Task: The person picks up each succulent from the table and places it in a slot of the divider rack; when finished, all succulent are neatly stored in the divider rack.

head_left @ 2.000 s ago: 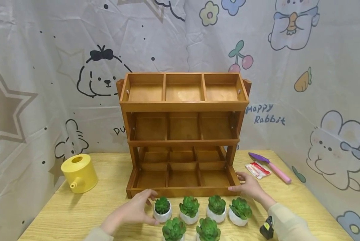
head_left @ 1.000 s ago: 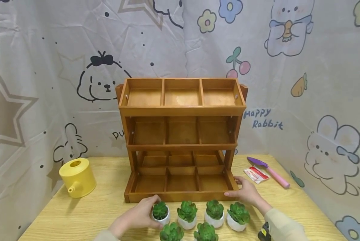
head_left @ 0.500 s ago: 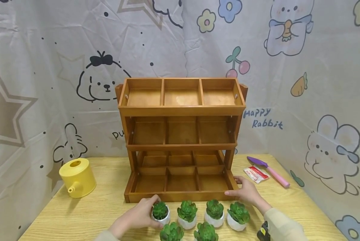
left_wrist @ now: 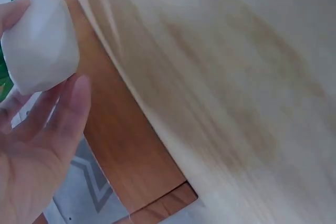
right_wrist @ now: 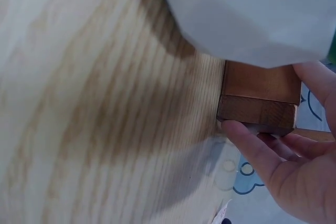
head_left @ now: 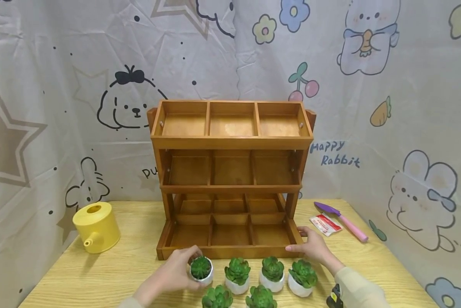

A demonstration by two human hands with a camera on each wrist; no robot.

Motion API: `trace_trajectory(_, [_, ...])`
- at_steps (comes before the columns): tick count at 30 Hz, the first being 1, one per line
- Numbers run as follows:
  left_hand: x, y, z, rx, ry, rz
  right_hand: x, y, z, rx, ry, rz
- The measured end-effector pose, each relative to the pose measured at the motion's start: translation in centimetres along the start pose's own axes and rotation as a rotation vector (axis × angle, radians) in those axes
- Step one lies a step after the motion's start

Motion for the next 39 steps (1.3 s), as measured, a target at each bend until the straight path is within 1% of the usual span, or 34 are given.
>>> trace_trajectory(3, [-0.1, 0.4, 1.1, -0.016, 0.083, -0.029, 0.0, 0.1, -0.1, 0.0, 0.003, -0.006])
trace_trajectory(6, [-0.2, 0.7, 2.3, -0.064, 0.197, -0.069, 0.0, 0.1, -0.1, 0.003, 0.007, -0.003])
trace_trajectory(8, [-0.3, 0.8, 3.2, -0.107, 0.284, -0.09, 0.0, 0.1, 0.0, 0.006, 0.01, 0.0])
trace_trajectory(10, [-0.3, 0.8, 3.9, -0.152, 0.367, -0.1, 0.1, 0.0, 0.1, 0.006, 0.012, 0.0])
trace_trajectory(12, [-0.4, 0.6, 4.4, -0.186, 0.433, -0.097, 0.2, 0.0, 0.1, 0.004, 0.012, -0.003])
trace_trajectory(18, [-1.2, -0.1, 5.1, -0.226, 0.555, -0.106, 0.2, 0.0, 0.3, 0.006, 0.014, -0.008])
trace_trajectory(21, [-1.6, -0.9, 5.4, -0.241, 0.605, -0.068, 0.1, -0.1, 0.3, -0.001, 0.015, -0.002])
trace_trajectory(25, [-1.8, -1.9, 5.6, -0.235, 0.641, 0.007, 0.0, 0.0, 0.1, 0.005, 0.017, 0.0])
trace_trajectory(32, [-2.1, -3.4, 5.5, -0.211, 0.65, 0.094, -0.1, 0.1, 0.0, 0.018, 0.018, -0.006])
trace_trajectory(35, [-2.3, -3.8, 5.4, -0.207, 0.634, 0.123, -0.1, 0.1, 0.0, 0.019, 0.02, -0.006])
trace_trajectory(39, [-2.4, -4.6, 5.1, -0.18, 0.586, 0.182, -0.1, 0.1, 0.0, 0.018, 0.026, -0.001])
Point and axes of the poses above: each hand's wrist, its own x-axis away from the middle knuckle, its own z-axis out of the back of the hand, y = z × x, the point moved 8 cm from there along -x, towards the middle knuckle, and after that the axes turned 1 degree about -x, right-handed, at the moved point
